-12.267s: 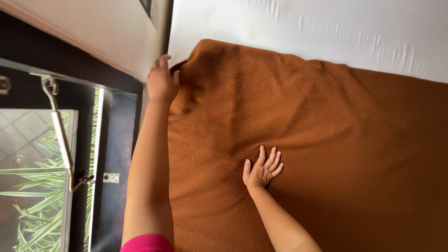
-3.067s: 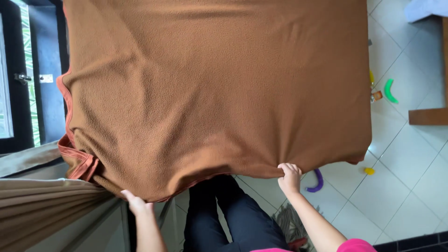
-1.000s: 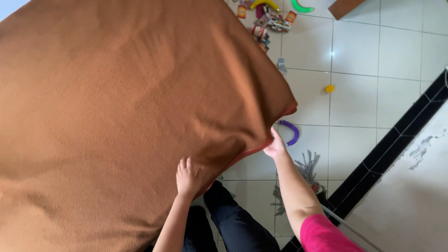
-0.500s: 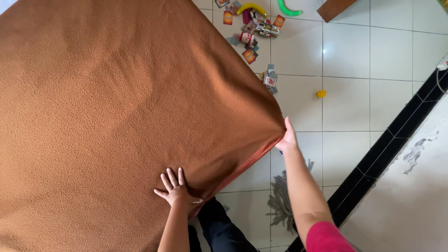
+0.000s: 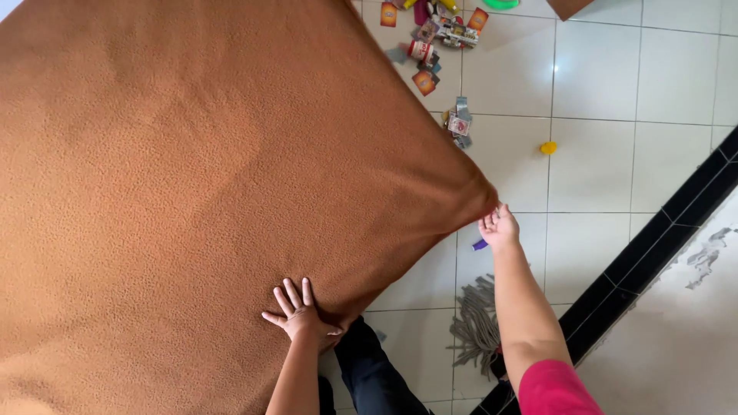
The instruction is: The recorder is spreading and smoothing a brown blanket on a bed in a hotel room.
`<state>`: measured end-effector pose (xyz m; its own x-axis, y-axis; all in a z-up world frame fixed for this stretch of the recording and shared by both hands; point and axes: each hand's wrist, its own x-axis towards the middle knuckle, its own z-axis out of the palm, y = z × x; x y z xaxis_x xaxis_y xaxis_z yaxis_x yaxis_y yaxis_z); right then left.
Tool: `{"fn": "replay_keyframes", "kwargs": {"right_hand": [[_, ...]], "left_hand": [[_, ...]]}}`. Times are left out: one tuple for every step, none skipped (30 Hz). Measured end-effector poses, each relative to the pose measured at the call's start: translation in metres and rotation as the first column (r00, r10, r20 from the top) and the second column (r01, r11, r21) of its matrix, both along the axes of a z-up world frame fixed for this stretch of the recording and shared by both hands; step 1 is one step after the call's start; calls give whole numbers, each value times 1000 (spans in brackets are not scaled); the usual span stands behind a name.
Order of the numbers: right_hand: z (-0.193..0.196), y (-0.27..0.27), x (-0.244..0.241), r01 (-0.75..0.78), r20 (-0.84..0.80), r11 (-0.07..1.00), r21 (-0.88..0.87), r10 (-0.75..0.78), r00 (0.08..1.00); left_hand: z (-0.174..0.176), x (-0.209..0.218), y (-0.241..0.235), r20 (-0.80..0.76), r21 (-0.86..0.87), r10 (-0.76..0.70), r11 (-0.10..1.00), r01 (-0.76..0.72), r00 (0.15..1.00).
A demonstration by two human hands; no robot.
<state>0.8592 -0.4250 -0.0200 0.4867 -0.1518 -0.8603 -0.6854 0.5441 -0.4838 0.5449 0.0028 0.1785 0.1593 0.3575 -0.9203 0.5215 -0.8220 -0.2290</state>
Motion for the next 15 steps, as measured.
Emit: {"fn": "replay_keyframes", "kwargs": {"right_hand": [[7, 8, -3, -16, -56, 1000, 5, 16, 998], [20, 18, -4, -23, -56, 1000, 5, 23, 998], [33, 28, -6, -134, -42, 991, 0, 134, 990], [46, 38, -6, -248, -27, 969, -7, 248, 968], [40, 38, -8, -259, -24, 966, -6, 259, 966], [35, 38, -7, -383, -19, 921, -72, 383, 924], [31, 38, -8, -498, -21, 856, -138, 500, 866], [32, 41, -11, -514, -17, 846, -139, 517, 856], [33, 45, -16, -522, -93, 806, -279, 519, 850], [33, 52, -16, -528, -158, 743, -411, 513, 844], [49, 64, -21, -544, -148, 731, -412, 535, 832], [65, 76, -29, -565, -293, 427, -706, 550, 782], [81, 87, -39, -507, -422, 36, -861, 504, 753], [84, 102, -50, -508, -418, 25, -861, 534, 735], [88, 117, -63, -293, -286, -108, -950, 678, 677]], "left_hand": [[-5, -2, 0, -7, 1, -13, 1000, 13, 1000], [-3, -1, 0, -6, 2, -7, 1000, 7, 1000], [0, -1, 0, 5, -4, 0, 1000, 0, 1000], [2, 0, 0, 18, -10, 12, 1000, -12, 1000], [6, 1, 0, 21, -9, 24, 1000, -24, 1000], [10, 2, 0, 31, -27, 24, 999, -23, 999], [14, 3, 0, 41, -46, 25, 999, -23, 999], [12, 1, -1, 46, -44, 45, 998, -43, 998], [10, -2, -2, 81, -59, 64, 996, -59, 995], [8, -3, -1, 121, -70, 88, 994, -80, 989], [0, -4, 0, 131, -66, 113, 992, -105, 985], [-7, -9, -2, 190, -63, 94, 994, -84, 977], [-13, -16, -4, 247, -57, 75, 996, -63, 966], [-7, -15, -1, 248, -49, 108, 994, -98, 963], [0, -15, 4, 301, -106, 106, 991, -77, 948]]}}
